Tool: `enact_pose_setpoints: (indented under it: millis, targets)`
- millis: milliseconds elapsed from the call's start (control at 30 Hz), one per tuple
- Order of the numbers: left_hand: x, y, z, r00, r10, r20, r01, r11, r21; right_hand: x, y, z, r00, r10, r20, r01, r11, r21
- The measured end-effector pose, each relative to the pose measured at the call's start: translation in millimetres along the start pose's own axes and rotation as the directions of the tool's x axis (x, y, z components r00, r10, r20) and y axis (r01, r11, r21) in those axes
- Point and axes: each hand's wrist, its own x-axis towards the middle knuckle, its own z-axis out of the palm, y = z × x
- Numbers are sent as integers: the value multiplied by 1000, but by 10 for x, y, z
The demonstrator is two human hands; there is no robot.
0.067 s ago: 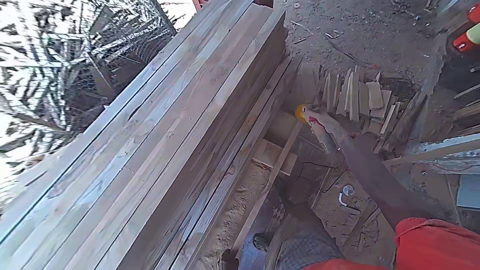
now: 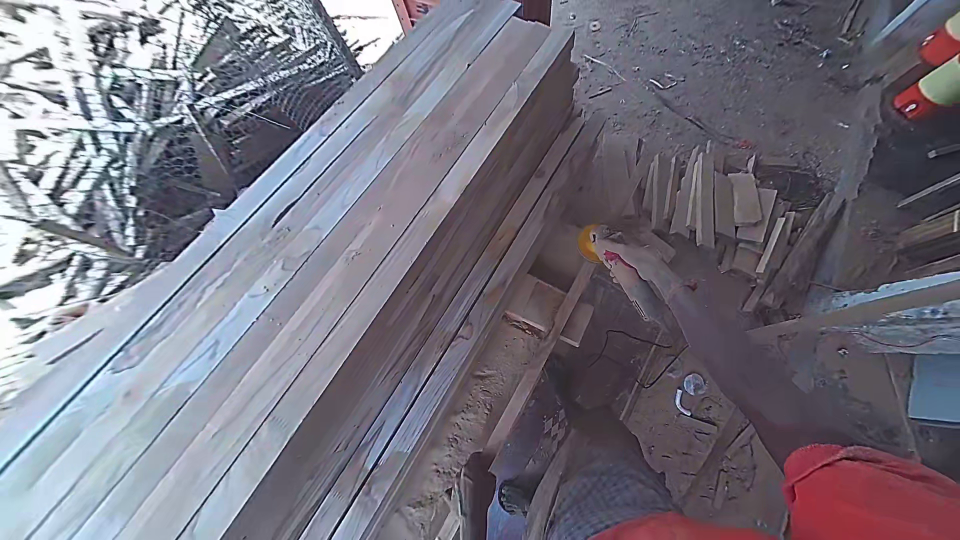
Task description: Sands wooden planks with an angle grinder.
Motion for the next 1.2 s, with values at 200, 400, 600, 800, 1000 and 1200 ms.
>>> enact_pose_setpoints:
  millis: [200, 400, 600, 800, 1000, 1200]
  targets:
    - [-123, 84, 25, 923, 245, -295, -293, 947, -129, -547, 778, 1245, 987, 28, 160, -10, 994, -113]
    - [-550, -2183, 646, 855, 155, -496, -224, 971, -83, -1839, 1431, 2471, 950, -38, 309, 98, 978, -182]
    - [-1184, -4504, 1230, 869, -81, -488, 63, 997, -53, -2786, 2051, 3652, 868, 3, 496, 183, 928, -326]
    - [-1223, -4837, 1421, 855, -178, -487, 210, 978, 11, -3438, 2308, 4497, 793, -9, 609, 405, 755, -516]
    - [-1214, -4809, 1444, 852, -194, -486, 243, 969, 40, -3163, 2099, 3945, 878, -10, 478, 221, 895, -388]
    - [-1175, -4765, 1423, 839, -231, -493, 285, 958, 37, -2035, 1739, 2702, 993, -52, 103, 50, 998, 27]
